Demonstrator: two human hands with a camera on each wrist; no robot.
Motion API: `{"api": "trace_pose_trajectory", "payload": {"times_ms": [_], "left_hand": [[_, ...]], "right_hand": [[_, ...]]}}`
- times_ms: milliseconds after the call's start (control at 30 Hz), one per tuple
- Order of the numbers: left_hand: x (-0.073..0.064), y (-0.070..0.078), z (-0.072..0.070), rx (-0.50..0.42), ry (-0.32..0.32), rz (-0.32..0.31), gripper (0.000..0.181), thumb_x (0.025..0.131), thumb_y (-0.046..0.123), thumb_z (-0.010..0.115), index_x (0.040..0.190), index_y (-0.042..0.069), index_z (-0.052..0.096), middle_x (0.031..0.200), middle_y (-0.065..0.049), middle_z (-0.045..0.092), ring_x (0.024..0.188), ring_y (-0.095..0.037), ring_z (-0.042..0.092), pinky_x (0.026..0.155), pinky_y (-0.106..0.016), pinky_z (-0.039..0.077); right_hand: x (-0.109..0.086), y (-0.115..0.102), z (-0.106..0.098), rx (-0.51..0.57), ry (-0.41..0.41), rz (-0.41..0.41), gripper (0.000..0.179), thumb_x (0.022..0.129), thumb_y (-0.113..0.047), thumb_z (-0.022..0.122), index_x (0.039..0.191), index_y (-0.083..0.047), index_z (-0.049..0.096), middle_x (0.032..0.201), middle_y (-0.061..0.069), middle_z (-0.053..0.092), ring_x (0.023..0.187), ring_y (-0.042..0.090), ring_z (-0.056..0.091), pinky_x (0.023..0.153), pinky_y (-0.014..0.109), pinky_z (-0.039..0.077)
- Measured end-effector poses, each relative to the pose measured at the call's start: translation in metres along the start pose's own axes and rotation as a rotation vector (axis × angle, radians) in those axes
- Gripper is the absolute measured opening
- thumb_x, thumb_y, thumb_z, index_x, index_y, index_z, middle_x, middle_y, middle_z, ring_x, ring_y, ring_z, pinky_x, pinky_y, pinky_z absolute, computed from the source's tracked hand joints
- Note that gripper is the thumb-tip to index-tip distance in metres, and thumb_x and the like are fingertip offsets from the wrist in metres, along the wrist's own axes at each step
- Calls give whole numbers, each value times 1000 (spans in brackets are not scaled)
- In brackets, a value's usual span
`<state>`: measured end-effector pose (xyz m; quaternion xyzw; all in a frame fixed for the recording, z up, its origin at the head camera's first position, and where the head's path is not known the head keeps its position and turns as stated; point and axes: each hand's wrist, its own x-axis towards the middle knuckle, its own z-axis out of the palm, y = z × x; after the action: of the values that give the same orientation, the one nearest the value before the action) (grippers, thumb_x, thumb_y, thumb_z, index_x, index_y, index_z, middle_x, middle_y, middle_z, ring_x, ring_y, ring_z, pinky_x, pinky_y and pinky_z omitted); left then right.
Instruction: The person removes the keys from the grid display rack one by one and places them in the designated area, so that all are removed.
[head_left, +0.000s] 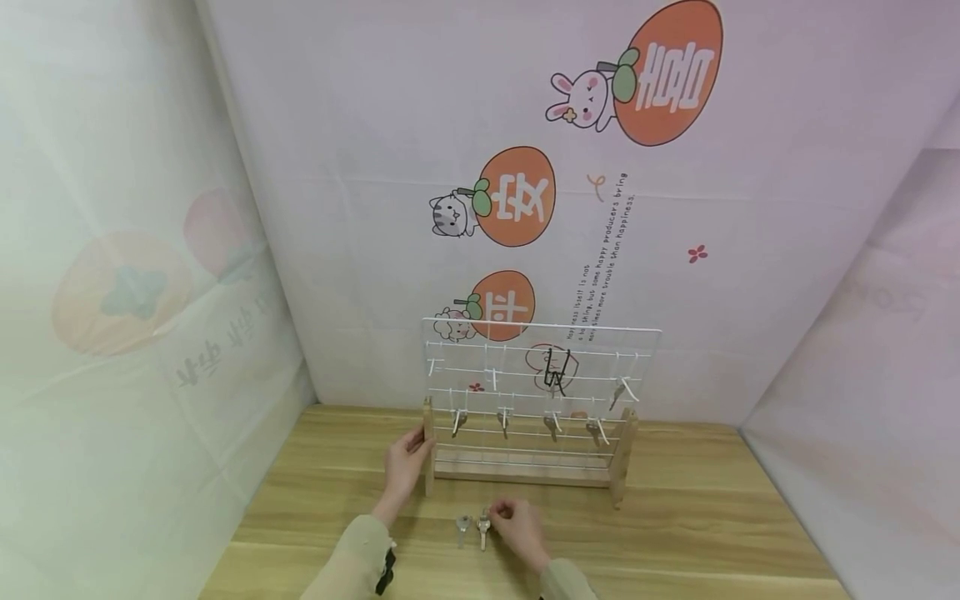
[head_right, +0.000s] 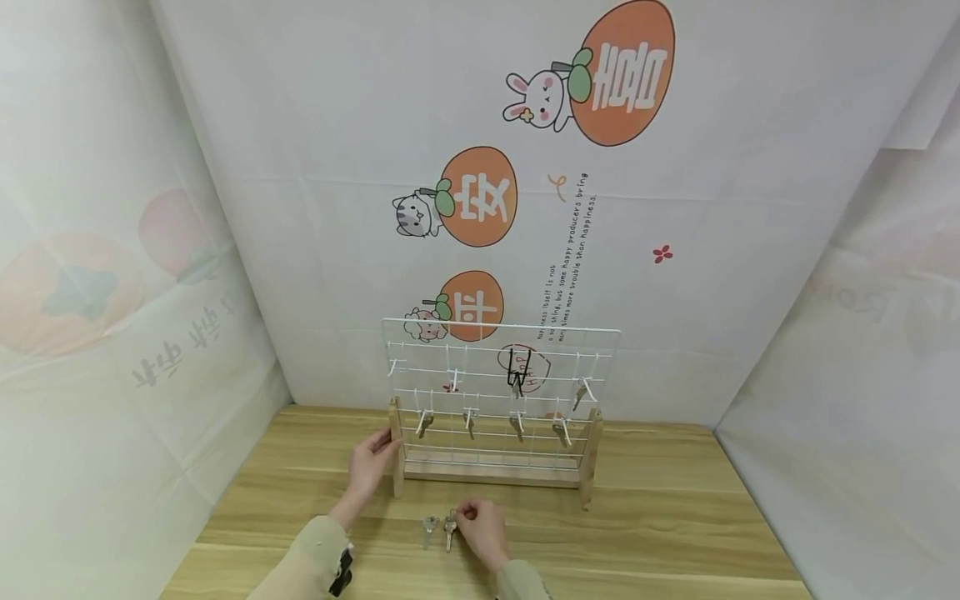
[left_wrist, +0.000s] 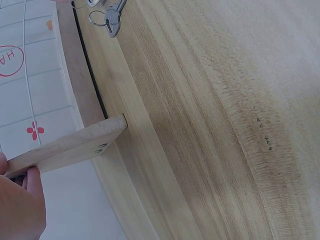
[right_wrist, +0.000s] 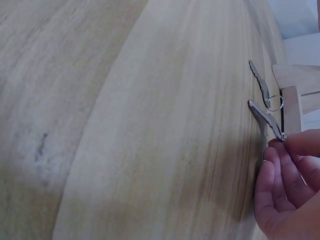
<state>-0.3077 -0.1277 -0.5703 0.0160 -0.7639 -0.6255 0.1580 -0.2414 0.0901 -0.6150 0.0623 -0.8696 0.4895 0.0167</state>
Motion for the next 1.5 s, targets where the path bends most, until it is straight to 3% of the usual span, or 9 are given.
{"api": "trace_pose_trajectory", "payload": {"times_ms": [367,1167,1500], "left_hand": [[0,1,-1,-45,-9,-27,39,91,4,69,126,-10,60,127,-31,62,117,-43,65,94,-34,60],[0,-1,-1,-23,-9,-7,39,91,5,69,126,-10,59,126,-31,63,114,-43,66,92,-34,61],[0,0,-2,-7,-7,-28,40,92,8,69,127,-9,60,128,-30,63,116,-42,65,94,-36,61]], "right_hand": [[2,3,3,-43,12,-4,3,83,-4,70,84,-2,71,76,3,70,63,1,50,49,13,43],[3,3,4,-49,16,-3,3,83,-3,71,86,-3,72,79,4,71,67,3,54,54,12,46],[2,2,3,-62,10,13,5,82,-3,72,87,-3,72,80,4,71,69,5,55,56,13,47]]}}
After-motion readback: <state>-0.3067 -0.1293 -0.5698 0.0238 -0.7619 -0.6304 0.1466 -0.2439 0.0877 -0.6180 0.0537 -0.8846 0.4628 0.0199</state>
